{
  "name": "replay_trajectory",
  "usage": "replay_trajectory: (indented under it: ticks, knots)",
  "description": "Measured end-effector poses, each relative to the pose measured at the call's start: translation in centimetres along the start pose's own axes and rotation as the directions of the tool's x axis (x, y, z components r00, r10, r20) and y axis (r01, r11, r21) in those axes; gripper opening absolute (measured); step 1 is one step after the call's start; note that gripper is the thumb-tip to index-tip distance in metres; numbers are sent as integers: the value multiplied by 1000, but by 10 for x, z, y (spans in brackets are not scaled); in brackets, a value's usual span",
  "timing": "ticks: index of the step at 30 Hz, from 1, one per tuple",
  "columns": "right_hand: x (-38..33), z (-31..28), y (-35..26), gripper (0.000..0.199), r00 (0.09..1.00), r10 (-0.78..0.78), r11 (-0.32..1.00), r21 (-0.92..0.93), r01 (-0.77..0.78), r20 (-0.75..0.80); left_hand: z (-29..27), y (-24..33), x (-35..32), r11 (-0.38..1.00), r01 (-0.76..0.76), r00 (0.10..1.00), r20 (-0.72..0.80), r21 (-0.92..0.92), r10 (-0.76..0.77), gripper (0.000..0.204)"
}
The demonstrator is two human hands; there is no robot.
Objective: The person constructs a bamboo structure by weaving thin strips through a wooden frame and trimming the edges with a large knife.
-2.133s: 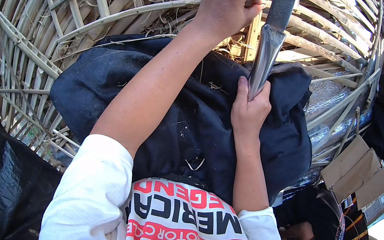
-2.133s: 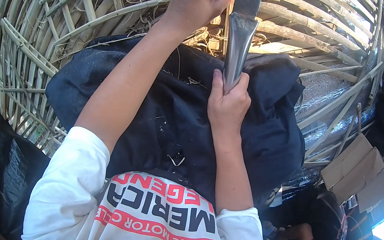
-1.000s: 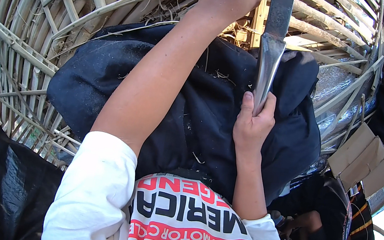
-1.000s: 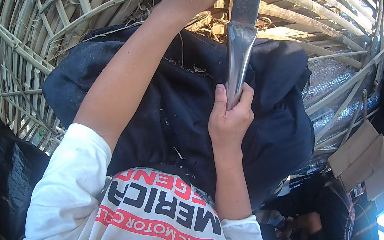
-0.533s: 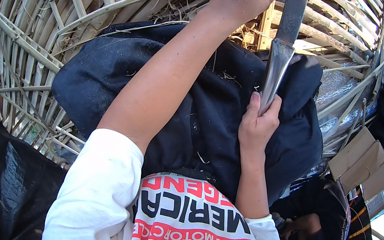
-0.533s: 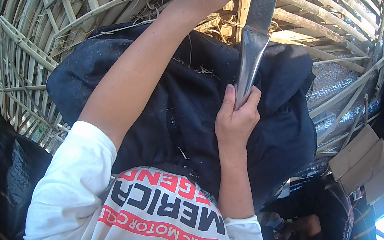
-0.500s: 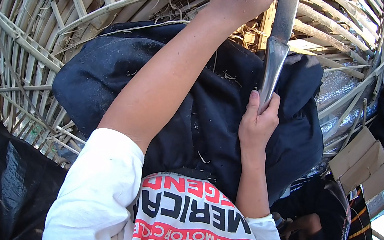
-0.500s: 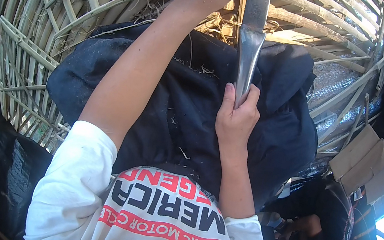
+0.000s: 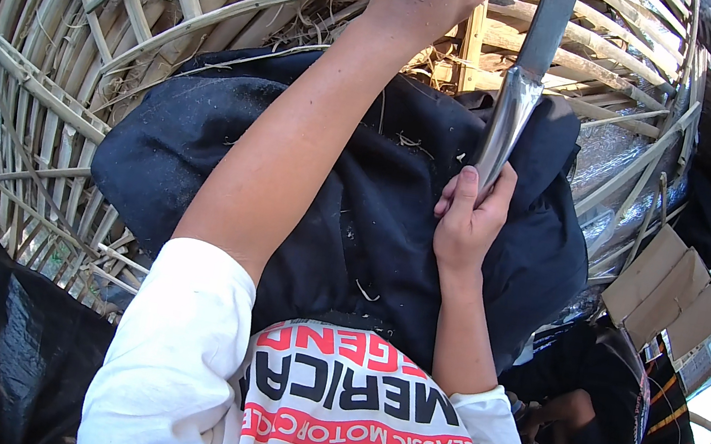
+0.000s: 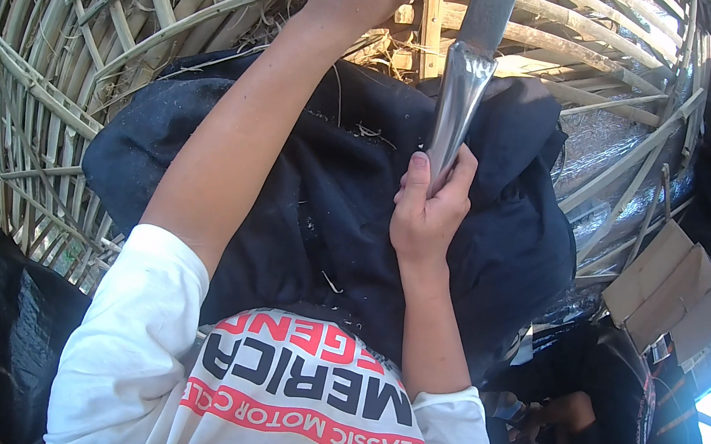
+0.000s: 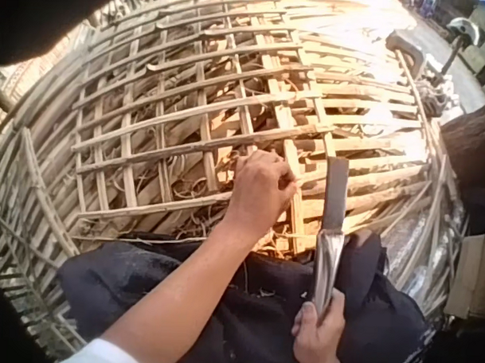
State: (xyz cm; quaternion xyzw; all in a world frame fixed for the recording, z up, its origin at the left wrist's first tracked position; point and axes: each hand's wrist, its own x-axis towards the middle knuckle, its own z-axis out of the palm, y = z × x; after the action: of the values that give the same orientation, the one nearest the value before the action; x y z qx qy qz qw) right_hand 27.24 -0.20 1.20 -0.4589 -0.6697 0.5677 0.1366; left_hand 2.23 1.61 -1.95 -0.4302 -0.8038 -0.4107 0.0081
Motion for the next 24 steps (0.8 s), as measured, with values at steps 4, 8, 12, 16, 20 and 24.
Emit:
replay_trajectory:
  ticks: [4,8,12,16,20,24]
  knots:
    - [19,5,2,35,990,-136,970,199,138,-26,-6,0,5,995,-95,995,15,-39,96,23]
    - [37,7,0,34,995,-101,977,189,96,12,-26,9,7,975,-211,977,51,63,208,42]
    - [36,3,8,34,997,-67,992,112,63,35,-31,19,1,930,-195,980,27,312,197,45]
    - [39,6,4,37,995,-96,992,82,95,7,-17,6,-19,870,-165,977,199,465,79,79]
    - [43,7,5,33,992,-126,983,133,126,-6,-39,10,-17,879,-153,988,87,452,127,48]
    - [80,10,-5,27,987,-142,976,157,152,-72,-41,13,-10,866,-166,979,185,472,86,30]
